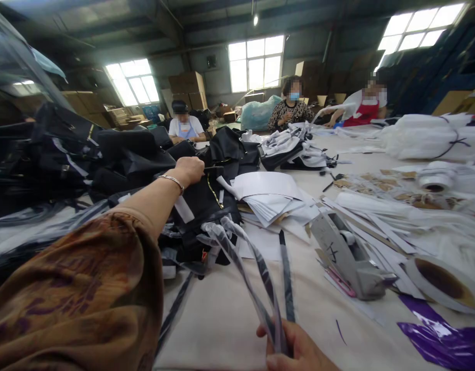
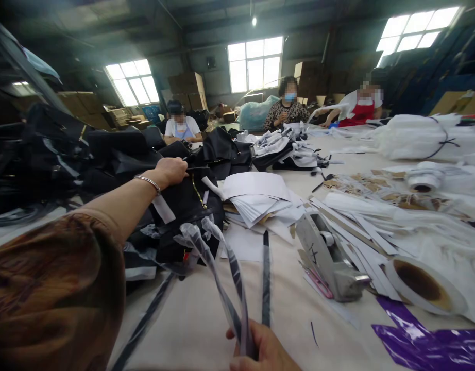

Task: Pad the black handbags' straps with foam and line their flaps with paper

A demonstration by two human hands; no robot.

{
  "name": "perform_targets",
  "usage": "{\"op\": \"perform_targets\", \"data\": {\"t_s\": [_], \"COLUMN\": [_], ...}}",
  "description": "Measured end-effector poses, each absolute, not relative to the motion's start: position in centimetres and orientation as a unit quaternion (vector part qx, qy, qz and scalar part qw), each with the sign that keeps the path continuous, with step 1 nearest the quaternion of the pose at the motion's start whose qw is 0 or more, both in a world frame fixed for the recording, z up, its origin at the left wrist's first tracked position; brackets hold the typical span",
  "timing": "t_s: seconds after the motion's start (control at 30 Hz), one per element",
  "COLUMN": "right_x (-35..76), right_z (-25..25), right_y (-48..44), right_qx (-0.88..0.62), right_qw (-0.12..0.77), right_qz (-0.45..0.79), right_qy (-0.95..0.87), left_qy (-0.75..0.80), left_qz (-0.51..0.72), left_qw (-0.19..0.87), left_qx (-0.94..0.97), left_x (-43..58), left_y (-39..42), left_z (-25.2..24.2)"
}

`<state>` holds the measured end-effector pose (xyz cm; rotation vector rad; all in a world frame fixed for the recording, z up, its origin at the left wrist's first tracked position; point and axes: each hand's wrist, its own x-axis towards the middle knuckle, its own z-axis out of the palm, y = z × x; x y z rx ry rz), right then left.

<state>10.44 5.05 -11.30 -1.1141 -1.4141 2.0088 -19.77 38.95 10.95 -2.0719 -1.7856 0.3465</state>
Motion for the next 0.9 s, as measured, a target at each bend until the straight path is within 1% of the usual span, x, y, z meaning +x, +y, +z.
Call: {"op": "perform_targets", "data": {"t_s": [0.1,0.17,0.27,0.37,0.47,0.53,0.6,0.67,0.73,0.77,0.83,0.9], "right_x": [11.4,12.2,13.7,15.2,16.3,16.8,17.0,17.0,16.7,16.3,15.4,14.1], "right_z": [-8.4,-6.0,-3.2,-2.6,-2.7,-2.0,-0.5,1.6,3.8,4.8,6.7,8.6], "right_y": [3.5,2.5,1.7,1.6,1.7,1.9,2.6,3.9,5.7,6.6,8.4,10.0], "right_qx": [-0.406,-0.414,-0.433,-0.465,-0.494,-0.501,-0.499,-0.482,-0.449,-0.43,-0.388,-0.346], "right_qw": [0.226,0.249,0.306,0.33,0.353,0.377,0.419,0.489,0.561,0.583,0.614,0.627], "right_qz": [0.727,0.714,0.634,0.544,0.496,0.468,0.434,0.396,0.355,0.337,0.316,0.305], "right_qy": [-0.506,-0.506,-0.563,-0.615,-0.621,-0.623,-0.622,-0.61,-0.598,-0.601,-0.611,-0.628], "left_qy": [-0.665,-0.681,-0.695,-0.718,-0.737,-0.759,-0.8,-0.839,-0.849,-0.854,-0.846,-0.842], "left_qz": [0.121,0.114,0.111,0.123,0.143,0.144,0.106,0.002,-0.143,-0.211,-0.286,-0.376], "left_qw": [0.225,0.242,0.256,0.256,0.24,0.216,0.167,0.094,0.015,-0.021,-0.08,-0.129], "left_qx": [-0.702,-0.682,-0.663,-0.635,-0.616,-0.597,-0.567,-0.537,-0.508,-0.475,-0.443,-0.364], "left_x": [-20.2,-20.5,-20.7,-21.0,-22.0,-23.0,-23.9,-24.2,-23.7,-23.2,-21.8,-20.5], "left_y": [34.5,31.2,26.3,22.0,17.8,14.8,11.7,8.4,5.0,3.1,-0.5,-4.0], "left_z": [16.2,19.6,23.7,26.0,26.7,26.4,25.3,23.5,20.7,19.0,15.3,11.4]}}
